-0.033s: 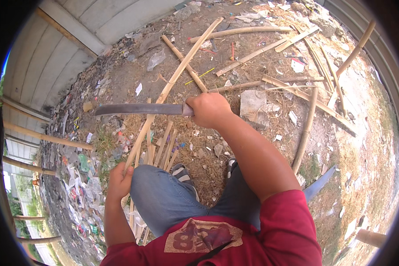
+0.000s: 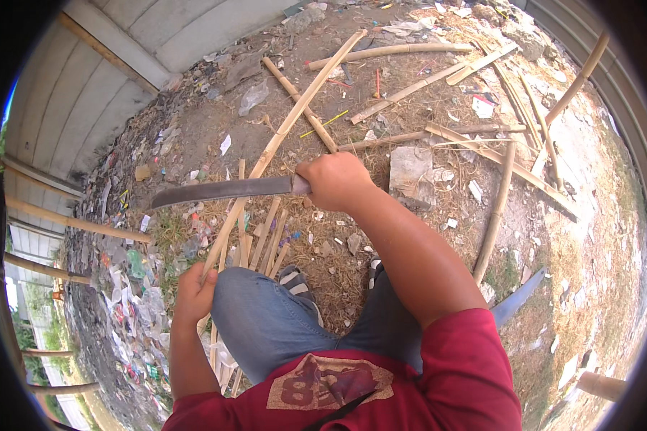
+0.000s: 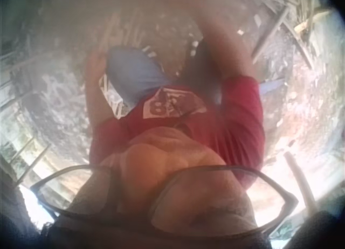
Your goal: The person sits on the ground and uses a machete to sharpen a thin bamboo stick. They hold the stick with their left hand and repeatedly scrape the blade along its length to create a pointed tip. The person occasionally repositions the stick to work on different sections.
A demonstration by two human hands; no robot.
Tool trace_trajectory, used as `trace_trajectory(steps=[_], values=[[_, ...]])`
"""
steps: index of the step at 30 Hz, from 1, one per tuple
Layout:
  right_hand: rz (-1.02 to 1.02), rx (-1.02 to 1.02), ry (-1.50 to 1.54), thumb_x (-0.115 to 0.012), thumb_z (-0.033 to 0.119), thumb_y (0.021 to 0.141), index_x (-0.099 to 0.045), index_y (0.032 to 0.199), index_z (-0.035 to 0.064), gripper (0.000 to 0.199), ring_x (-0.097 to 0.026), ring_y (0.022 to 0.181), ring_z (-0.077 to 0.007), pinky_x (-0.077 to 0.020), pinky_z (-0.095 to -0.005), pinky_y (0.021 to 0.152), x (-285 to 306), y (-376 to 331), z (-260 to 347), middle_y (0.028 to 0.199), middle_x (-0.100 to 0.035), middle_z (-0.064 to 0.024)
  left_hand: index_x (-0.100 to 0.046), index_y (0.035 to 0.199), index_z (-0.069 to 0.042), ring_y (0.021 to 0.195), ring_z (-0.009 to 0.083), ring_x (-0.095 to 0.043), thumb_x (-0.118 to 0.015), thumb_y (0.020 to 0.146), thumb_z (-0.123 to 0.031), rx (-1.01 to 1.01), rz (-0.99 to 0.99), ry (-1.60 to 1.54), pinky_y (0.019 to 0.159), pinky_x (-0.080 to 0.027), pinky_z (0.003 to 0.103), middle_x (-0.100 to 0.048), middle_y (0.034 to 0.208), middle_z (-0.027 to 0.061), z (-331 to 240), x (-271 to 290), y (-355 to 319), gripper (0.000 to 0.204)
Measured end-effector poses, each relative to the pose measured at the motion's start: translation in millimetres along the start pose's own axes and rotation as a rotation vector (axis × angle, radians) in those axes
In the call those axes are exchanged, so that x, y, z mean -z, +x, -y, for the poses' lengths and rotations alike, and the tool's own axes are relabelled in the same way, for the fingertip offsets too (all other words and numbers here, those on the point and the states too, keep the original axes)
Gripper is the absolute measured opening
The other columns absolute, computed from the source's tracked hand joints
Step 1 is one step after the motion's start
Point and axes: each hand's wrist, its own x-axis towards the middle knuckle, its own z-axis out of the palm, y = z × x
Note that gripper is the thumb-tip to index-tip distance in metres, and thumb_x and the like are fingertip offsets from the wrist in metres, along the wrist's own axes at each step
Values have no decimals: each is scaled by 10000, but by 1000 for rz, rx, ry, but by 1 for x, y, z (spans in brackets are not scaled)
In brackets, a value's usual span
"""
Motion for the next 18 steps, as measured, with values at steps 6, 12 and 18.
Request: trace_trajectory(steps=[6,12,18], values=[[-156,-228,203,-679,205,814,-698,956,119,168,-718,878,-373,-574,-478,802,-2,2,-52,876,-737,-132,-587,886,18,569,266,-531,-649,1004,-419,39,71,97,577,-441,409,-565,649,161,-1,24,-16,457],[-58,-101,104,-699,210,806,-699,959,111,182,-723,885,-367,-575,-482,808,-1,2,-18,898,-739,-142,-570,853,-1,581,194,-486,-643,1010,-417,54,29,27,559,-403,374,-531,624,101,14,14,-19,450],[-200,-43,71,-719,242,804,-692,930,121,177,-713,800,-383,-562,-494,782,2,1,-42,802,-722,-121,-582,841,9,552,251,-544,-654,1001,-387,46,12,46,553,-423,402,-550,610,147,11,29,-30,433]])
